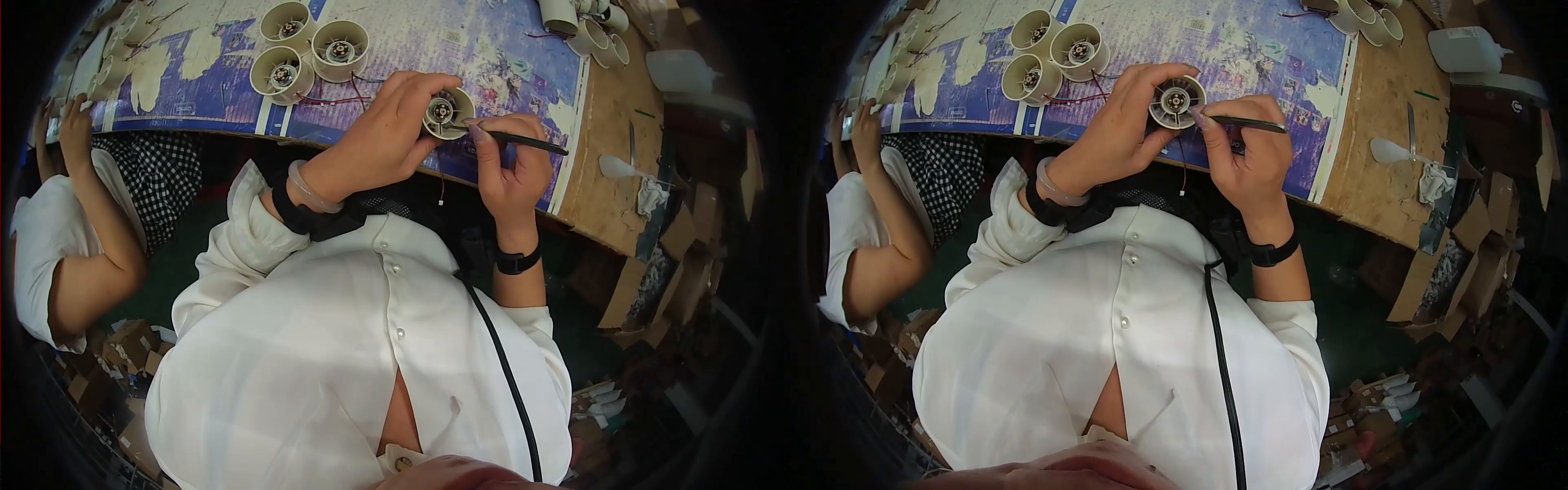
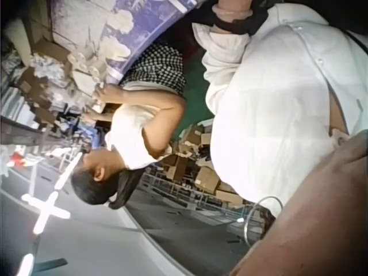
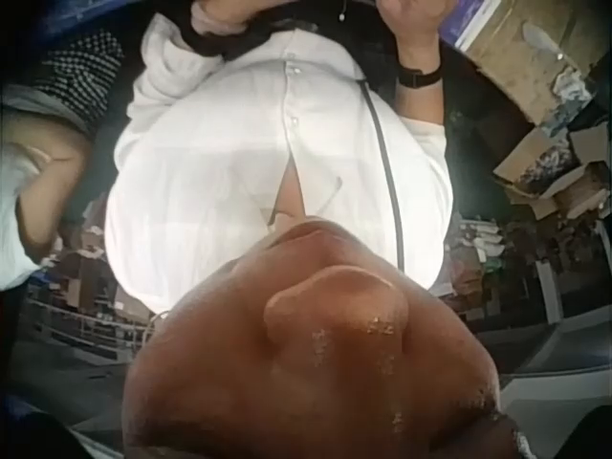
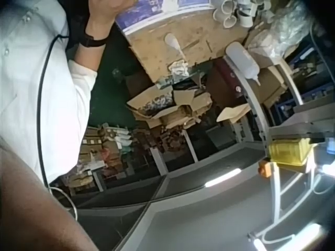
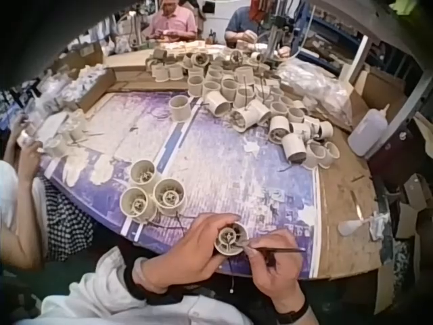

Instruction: The person assembles a fan component by inserting a motor into a plastic housing, threading wires through a side opening, and applying adhesive from a squeeze bottle. They use tweezers to adjust the internal parts before setting the unit down and reaching for more housings.

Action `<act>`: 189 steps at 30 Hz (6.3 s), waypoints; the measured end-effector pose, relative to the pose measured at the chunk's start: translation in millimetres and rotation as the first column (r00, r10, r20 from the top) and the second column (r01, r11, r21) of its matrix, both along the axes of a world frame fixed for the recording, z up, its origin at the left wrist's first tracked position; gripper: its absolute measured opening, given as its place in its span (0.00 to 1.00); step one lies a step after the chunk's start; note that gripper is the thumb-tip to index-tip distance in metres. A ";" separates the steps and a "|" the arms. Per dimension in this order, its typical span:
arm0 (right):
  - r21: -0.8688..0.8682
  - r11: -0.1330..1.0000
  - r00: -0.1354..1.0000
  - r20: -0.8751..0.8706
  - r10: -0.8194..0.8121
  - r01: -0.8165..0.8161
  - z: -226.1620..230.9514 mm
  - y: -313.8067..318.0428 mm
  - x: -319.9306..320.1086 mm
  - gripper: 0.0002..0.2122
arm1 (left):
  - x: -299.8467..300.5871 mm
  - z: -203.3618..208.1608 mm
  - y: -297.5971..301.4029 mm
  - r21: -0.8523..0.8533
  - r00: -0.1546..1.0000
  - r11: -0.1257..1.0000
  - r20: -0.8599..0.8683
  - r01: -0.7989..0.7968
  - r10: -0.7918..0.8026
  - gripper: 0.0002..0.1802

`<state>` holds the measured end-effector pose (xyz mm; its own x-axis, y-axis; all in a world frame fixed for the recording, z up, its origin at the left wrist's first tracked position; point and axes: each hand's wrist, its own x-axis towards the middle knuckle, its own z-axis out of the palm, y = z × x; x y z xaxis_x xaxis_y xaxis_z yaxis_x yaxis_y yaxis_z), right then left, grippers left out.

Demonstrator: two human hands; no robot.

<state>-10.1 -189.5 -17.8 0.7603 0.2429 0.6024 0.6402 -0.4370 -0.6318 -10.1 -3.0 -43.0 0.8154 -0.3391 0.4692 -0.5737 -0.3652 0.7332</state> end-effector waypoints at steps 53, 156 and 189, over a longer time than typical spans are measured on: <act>-0.719 0.522 0.834 0.148 -0.531 0.459 11.2 -102.0 14.1 0.09 | 56.2 42.7 36.0 0.187 0.874 0.890 0.351 -0.416 0.335 0.34; -0.094 0.995 0.961 0.276 -0.008 0.036 24.3 19.3 24.3 0.10 | 10.5 47.3 -5.5 -0.788 0.671 0.591 -0.533 -0.173 -0.515 0.31; 0.509 0.860 0.882 -0.424 0.205 0.045 32.8 20.2 8.9 0.04 | 14.6 29.7 -3.7 -0.328 0.997 0.944 0.050 -0.033 0.052 0.32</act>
